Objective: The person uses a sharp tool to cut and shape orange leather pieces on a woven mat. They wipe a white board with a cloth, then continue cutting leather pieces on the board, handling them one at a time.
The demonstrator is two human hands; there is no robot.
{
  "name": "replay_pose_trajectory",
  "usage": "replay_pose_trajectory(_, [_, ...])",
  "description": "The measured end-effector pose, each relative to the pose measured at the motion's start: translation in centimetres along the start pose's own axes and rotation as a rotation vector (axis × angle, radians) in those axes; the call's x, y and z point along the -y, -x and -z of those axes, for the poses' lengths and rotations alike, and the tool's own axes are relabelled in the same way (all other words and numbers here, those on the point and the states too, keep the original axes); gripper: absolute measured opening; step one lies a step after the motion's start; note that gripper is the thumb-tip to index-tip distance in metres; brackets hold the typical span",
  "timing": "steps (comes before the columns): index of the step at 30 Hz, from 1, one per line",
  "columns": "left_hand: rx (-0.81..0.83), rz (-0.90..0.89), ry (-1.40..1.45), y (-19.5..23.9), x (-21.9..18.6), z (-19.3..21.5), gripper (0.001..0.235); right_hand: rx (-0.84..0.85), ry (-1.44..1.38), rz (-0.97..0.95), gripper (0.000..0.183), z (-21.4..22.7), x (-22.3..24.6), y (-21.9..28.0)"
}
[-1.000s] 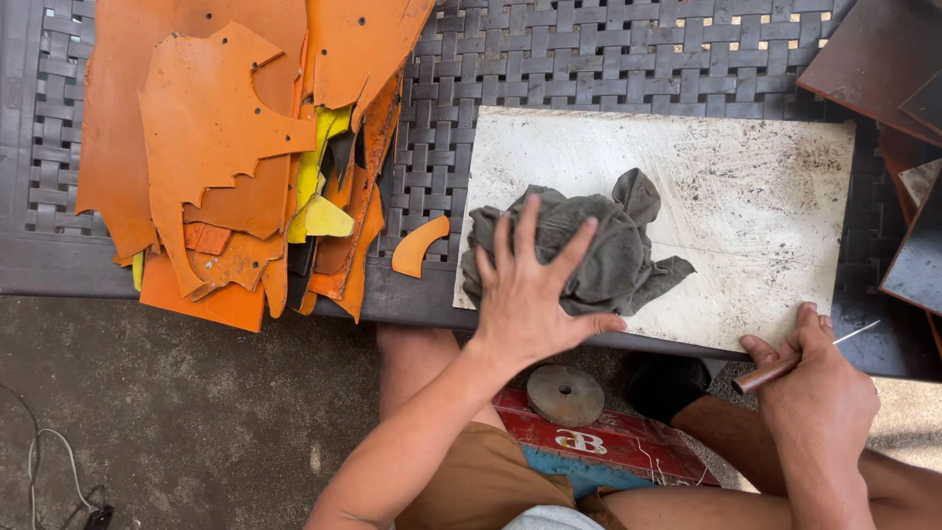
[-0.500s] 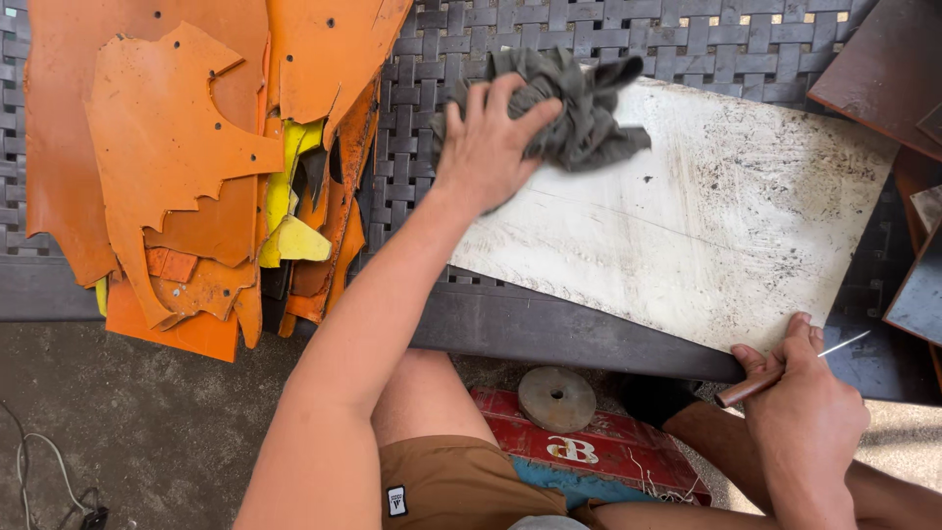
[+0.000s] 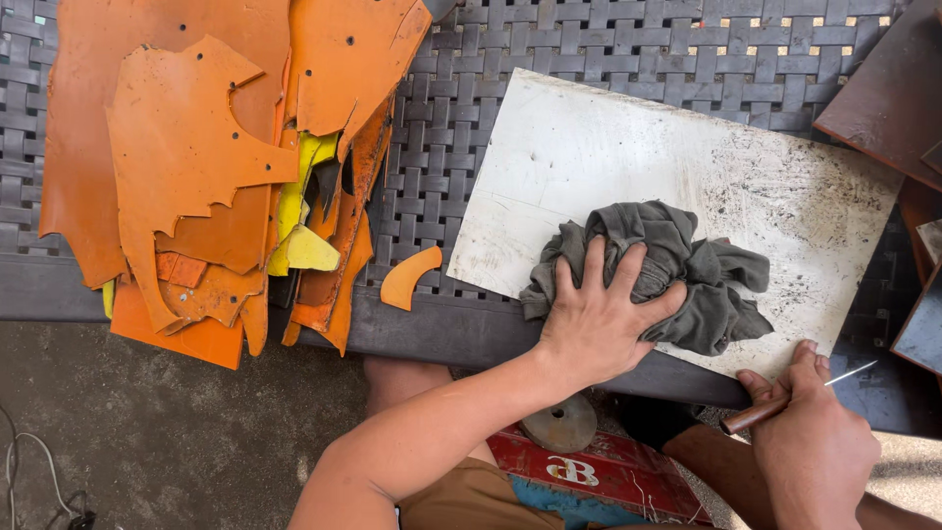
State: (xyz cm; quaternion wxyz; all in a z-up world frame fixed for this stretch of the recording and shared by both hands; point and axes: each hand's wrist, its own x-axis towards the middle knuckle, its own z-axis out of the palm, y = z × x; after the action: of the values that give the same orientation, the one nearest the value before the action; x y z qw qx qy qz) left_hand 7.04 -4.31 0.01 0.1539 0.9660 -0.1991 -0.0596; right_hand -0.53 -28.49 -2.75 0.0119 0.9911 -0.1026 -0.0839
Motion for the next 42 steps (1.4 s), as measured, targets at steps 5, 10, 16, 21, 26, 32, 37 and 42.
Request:
replay_pose_trajectory(5, [0.034,0.106,-0.002,-5.1,6.4,-1.8,0.07,-0.008,0.002,0.025,0.046,-0.2,0.0,-0.2])
replay_pose_trajectory(10, [-0.274,0.377,-0.114,-15.0,18.8,1.1,0.065,0.074,0.018,-0.025,0.042,-0.3,-0.4,-0.1])
replay_pose_trajectory(16, [-0.506,0.393,-0.151,-15.6,16.8,5.7,0.057,-0.006,0.041,-0.001,0.054,-1.8,-1.3,-0.1])
replay_pose_trajectory(21, [-0.151,0.118,0.06,-0.8,3.8,1.6,0.067,-0.027,0.155,0.037,0.051,-2.5,-1.8,0.5])
replay_pose_trajectory(26, [-0.028,0.288,-0.003,2.1,7.2,-0.9,0.067,-0.081,0.177,0.079,0.061,-2.0,-1.7,0.7])
replay_pose_trajectory(32, [-0.328,0.505,-0.191,-3.9,18.1,4.3,0.065,-0.005,0.171,0.051,0.049,-1.4,-1.3,-0.1])
replay_pose_trajectory(37, [-0.377,0.513,-0.109,-4.9,16.0,8.1,0.06,-0.073,0.147,0.055,0.057,-2.3,-1.8,0.1])
replay_pose_trajectory(42, [-0.034,0.15,0.023,1.3,3.1,3.3,0.071,-0.084,0.149,0.072,0.06,-3.2,-2.3,0.3])
